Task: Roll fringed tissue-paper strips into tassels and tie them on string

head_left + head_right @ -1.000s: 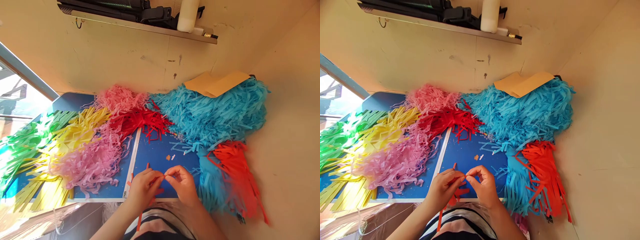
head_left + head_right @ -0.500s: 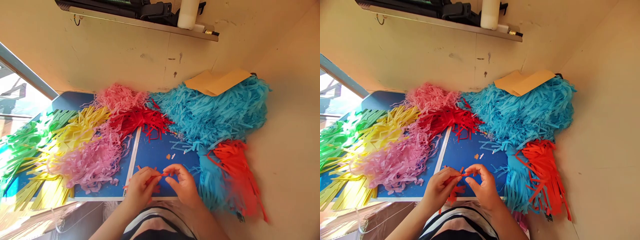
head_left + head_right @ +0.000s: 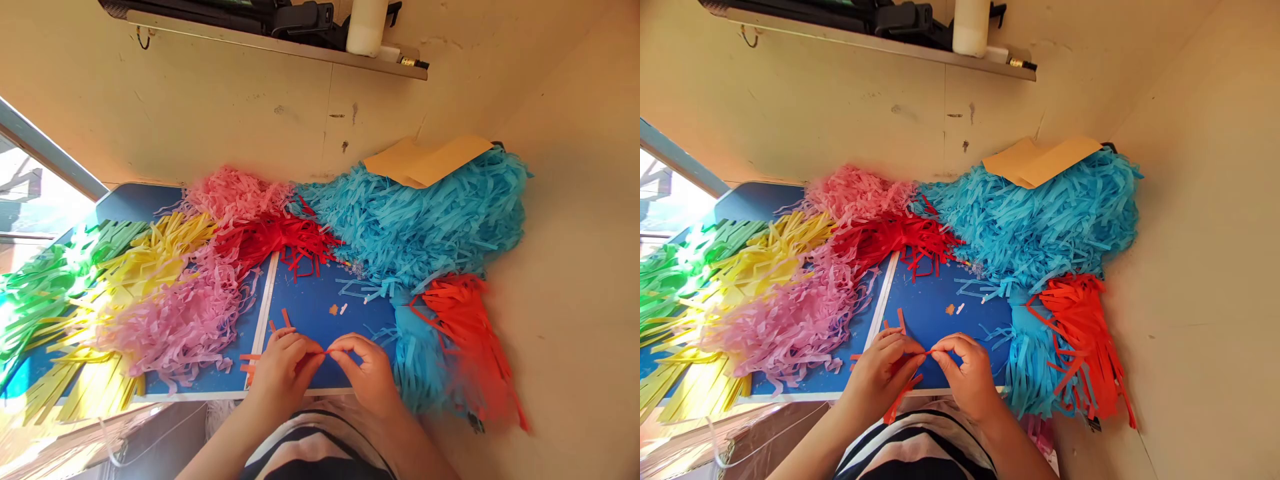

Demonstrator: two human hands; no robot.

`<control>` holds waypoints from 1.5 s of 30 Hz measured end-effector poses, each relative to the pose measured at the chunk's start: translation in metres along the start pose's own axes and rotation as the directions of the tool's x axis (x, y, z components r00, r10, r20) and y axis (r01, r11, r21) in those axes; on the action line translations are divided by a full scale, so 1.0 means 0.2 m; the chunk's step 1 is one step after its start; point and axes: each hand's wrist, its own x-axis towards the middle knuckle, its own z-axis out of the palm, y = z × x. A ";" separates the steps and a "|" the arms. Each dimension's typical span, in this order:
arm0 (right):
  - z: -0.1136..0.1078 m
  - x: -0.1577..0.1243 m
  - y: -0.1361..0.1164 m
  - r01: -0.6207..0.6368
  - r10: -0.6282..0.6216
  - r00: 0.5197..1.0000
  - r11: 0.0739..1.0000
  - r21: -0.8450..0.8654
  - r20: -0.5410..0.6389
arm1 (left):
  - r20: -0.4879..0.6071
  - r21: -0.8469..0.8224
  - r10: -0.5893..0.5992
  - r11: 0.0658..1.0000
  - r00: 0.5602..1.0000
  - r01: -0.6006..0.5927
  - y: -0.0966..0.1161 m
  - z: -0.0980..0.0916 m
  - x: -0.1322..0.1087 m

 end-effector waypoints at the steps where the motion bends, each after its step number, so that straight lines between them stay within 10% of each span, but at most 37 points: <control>1: 0.00 0.00 -0.01 -0.004 0.004 1.000 1.000 -0.007 -0.007 | -0.034 0.015 0.021 1.000 0.999 -0.020 0.00 0.01 0.00; 11: 0.00 -0.02 -0.02 0.041 -0.043 0.999 0.997 -0.058 -0.030 | -0.262 0.069 0.184 0.983 0.947 -0.172 0.01 0.06 -0.03; 35: -0.02 -0.04 -0.02 0.073 -0.071 0.997 0.991 -0.109 0.026 | -0.044 -0.006 0.107 0.994 0.993 -0.108 -0.03 0.14 -0.02; 40: -0.22 -0.23 0.01 -0.108 0.128 0.988 0.974 -0.199 0.089 | 0.018 -0.166 0.086 0.983 0.996 -0.082 -0.09 0.03 -0.04; 45: -0.28 -0.52 0.30 -0.355 0.483 0.857 0.806 -0.474 0.179 | 0.267 -0.438 -0.074 0.879 0.961 0.189 -0.13 -0.02 -0.06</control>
